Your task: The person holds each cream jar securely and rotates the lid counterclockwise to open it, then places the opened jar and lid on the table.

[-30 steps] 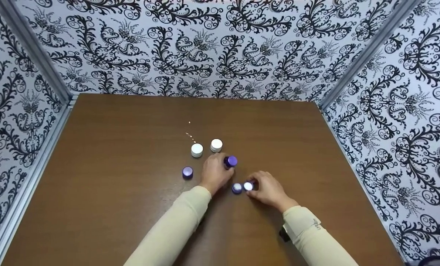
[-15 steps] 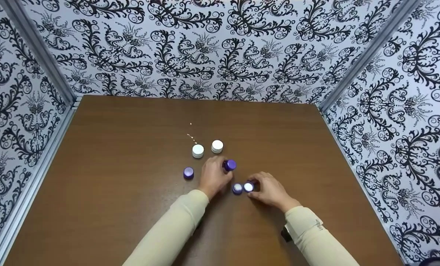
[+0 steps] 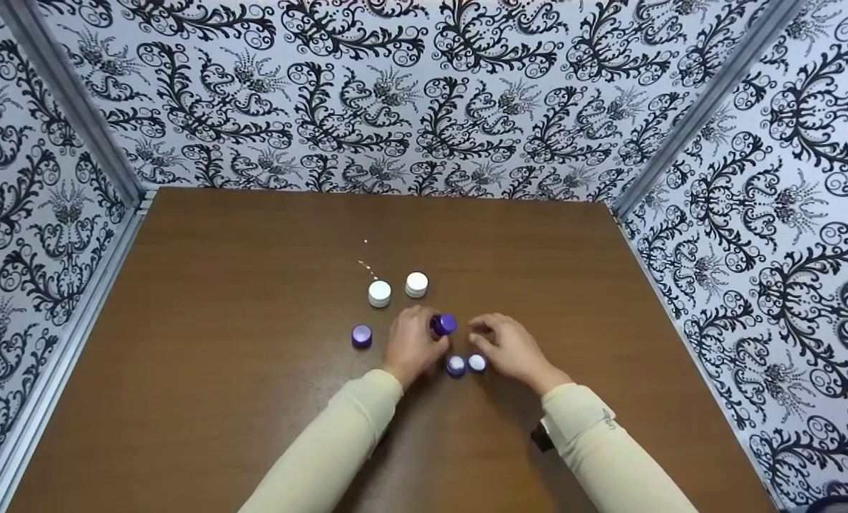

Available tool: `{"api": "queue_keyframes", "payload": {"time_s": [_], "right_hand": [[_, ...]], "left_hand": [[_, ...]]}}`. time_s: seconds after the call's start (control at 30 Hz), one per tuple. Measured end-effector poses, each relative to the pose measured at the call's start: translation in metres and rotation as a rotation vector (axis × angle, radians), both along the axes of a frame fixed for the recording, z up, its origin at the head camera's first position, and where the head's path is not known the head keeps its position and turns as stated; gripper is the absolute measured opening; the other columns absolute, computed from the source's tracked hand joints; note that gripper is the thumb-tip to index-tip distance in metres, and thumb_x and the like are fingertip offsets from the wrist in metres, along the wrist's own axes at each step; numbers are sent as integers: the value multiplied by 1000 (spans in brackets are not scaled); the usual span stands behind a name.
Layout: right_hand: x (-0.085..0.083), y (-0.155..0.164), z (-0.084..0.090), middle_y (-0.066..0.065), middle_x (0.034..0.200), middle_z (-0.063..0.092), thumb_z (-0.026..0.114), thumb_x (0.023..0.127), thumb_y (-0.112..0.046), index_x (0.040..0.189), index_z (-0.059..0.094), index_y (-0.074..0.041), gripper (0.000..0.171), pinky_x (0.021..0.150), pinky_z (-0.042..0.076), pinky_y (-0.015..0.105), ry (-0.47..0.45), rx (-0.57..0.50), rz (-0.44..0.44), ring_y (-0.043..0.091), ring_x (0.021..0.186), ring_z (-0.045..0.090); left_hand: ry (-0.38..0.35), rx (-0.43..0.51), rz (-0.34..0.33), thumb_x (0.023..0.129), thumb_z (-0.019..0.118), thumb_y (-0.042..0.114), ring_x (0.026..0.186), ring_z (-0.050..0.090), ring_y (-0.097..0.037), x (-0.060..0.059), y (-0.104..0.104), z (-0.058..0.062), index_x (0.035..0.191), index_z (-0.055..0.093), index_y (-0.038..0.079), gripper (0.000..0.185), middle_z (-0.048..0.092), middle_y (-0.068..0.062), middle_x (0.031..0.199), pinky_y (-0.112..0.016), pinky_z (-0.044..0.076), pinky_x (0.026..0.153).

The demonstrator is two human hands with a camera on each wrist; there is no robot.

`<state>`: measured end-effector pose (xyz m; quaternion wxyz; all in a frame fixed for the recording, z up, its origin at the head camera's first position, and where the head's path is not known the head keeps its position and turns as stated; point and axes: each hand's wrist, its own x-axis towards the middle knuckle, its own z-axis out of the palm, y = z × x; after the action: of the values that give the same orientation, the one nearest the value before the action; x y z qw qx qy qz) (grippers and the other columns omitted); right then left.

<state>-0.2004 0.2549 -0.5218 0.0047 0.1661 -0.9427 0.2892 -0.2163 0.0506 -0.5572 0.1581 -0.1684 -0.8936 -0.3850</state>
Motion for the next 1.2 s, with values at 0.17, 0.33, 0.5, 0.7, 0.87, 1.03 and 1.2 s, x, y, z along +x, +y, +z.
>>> {"api": "queue_keyframes", "payload": {"time_s": [0.17, 0.33, 0.5, 0.7, 0.87, 1.03, 1.2], "right_hand": [[-8, -17, 7, 2, 108, 69, 66, 97, -24, 114, 69, -7, 24, 85, 52, 40, -24, -106, 7, 20, 94, 67], [-12, -23, 8, -1, 102, 71, 67, 96, -29, 113, 69, -10, 26, 82, 52, 39, -36, -72, 3, 16, 90, 67], [-14, -24, 6, -5, 94, 70, 70, 93, -32, 110, 70, -12, 26, 78, 52, 38, -21, -17, -14, 12, 82, 67], [-14, -26, 4, -6, 87, 68, 72, 90, -27, 103, 71, -12, 21, 74, 52, 37, -2, -10, -12, 11, 78, 66], [-13, -25, 5, -9, 83, 66, 74, 86, -25, 100, 71, -13, 18, 70, 50, 35, -17, -12, -38, 9, 72, 62], [-13, -24, 4, -8, 82, 66, 75, 83, -22, 98, 71, -13, 18, 67, 49, 35, -4, -22, -49, 8, 68, 59], [-14, -23, 4, -6, 84, 69, 75, 83, -20, 99, 71, -12, 19, 67, 50, 33, -14, -62, -36, 8, 70, 61]], "left_hand": [[6, -24, -18, 71, 80, 18, 89, 62, -25, -1, 2, 0, 99, 72, 4, 32, 67, -6, 91, -40, 49, 83], [4, -55, -37, 71, 79, 19, 90, 61, -25, 0, 3, 0, 100, 71, 5, 33, 67, -6, 93, -40, 49, 83], [43, -86, -42, 70, 78, 20, 89, 61, -27, 2, 2, 0, 96, 71, 5, 30, 67, -7, 93, -42, 49, 82], [62, -136, -47, 71, 78, 22, 90, 61, -27, 3, 3, 0, 94, 71, 6, 29, 65, -6, 92, -42, 49, 83], [72, -157, -61, 71, 79, 23, 91, 61, -27, 1, 4, -2, 95, 70, 7, 30, 65, -5, 92, -41, 48, 84], [56, -172, -70, 72, 80, 26, 92, 61, -26, -1, 3, -3, 98, 71, 7, 34, 66, -4, 95, -41, 48, 87], [16, -204, -82, 74, 80, 29, 94, 61, -25, -3, 3, -4, 102, 72, 6, 37, 67, -4, 97, -40, 47, 89]]}}
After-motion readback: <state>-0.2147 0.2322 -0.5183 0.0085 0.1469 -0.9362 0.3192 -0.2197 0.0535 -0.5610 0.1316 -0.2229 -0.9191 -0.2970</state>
